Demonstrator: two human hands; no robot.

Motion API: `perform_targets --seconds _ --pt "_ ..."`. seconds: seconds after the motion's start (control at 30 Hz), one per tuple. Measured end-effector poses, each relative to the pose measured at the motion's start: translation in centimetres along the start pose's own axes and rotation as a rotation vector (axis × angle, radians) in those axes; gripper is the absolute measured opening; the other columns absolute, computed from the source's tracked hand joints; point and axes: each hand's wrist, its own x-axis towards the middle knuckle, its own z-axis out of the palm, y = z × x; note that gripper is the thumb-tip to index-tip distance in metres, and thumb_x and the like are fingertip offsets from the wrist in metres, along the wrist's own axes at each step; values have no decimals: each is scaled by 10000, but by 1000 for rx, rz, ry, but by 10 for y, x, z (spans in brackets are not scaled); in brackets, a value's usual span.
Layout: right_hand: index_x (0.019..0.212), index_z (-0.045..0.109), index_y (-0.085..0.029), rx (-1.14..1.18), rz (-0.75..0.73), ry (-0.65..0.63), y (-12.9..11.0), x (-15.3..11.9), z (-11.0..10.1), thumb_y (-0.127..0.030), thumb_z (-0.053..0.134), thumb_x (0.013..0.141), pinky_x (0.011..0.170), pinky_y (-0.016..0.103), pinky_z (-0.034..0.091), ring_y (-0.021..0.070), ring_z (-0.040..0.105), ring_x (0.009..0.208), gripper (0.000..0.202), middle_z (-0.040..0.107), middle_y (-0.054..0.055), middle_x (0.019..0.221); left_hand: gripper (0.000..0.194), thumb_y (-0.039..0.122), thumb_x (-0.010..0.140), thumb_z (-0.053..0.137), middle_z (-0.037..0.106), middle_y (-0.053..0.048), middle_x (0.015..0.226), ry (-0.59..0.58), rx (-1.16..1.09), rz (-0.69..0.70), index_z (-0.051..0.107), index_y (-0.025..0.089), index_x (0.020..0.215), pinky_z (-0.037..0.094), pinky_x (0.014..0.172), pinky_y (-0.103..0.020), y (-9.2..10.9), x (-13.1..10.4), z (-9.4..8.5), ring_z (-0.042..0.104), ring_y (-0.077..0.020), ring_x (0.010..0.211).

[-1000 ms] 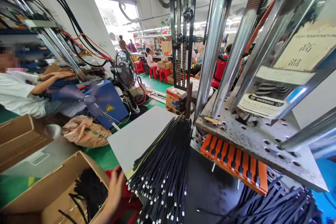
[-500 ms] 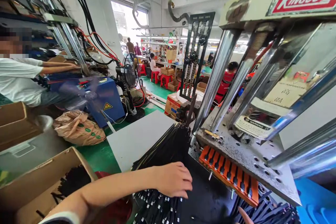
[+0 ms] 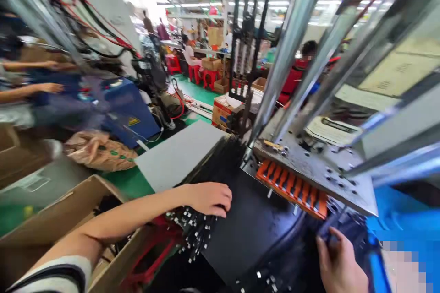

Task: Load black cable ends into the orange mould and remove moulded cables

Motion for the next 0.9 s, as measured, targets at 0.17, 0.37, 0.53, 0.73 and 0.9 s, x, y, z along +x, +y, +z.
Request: perform_targets --seconds 0.17,0.37,0.53,0.73,0.9 --pt "1443 357 -129 330 192 40 -24 2 -24 -657 693 649 619 353 467 223 576 624 1010 581 9 682 183 297 930 556 644 -75 931 222 120 -449 674 159 911 451 860 -318 -54 23 -25 597 -197 903" --pt "1374 497 -150 808 320 53 -70 -6 -44 -471 837 654 508 167 385 92 450 586 858 525 -33 712 436 510 852 611 578 -177 1132 455 190 -1053 593 118 1042 414 961 -419 -106 51 -38 517 -335 1151" --pt "1316 548 -105 938 364 -128 -92 -10 -51 -508 785 725 416 154 292 87 369 492 754 462 -50 544 209 344 839 590 641 -144 932 528 -74 -1193 581 139 800 445 837 -371 -147 51 -37 606 -306 977" --pt "1398 473 -83 811 275 -654 -120 -20 -50 -535 701 777 380 182 259 87 359 405 801 528 -35 522 334 446 775 585 510 -5 585 715 -330 -1129 456 182 614 382 570 -258 -161 36 -48 498 -157 584" --pt "1424 474 -164 705 38 -841 -148 -27 -40 -352 632 821 433 197 340 122 507 467 651 552 -60 533 481 645 728 561 546 -10 668 840 -486 -909 496 169 715 357 538 -224 -110 43 -85 432 -112 572"
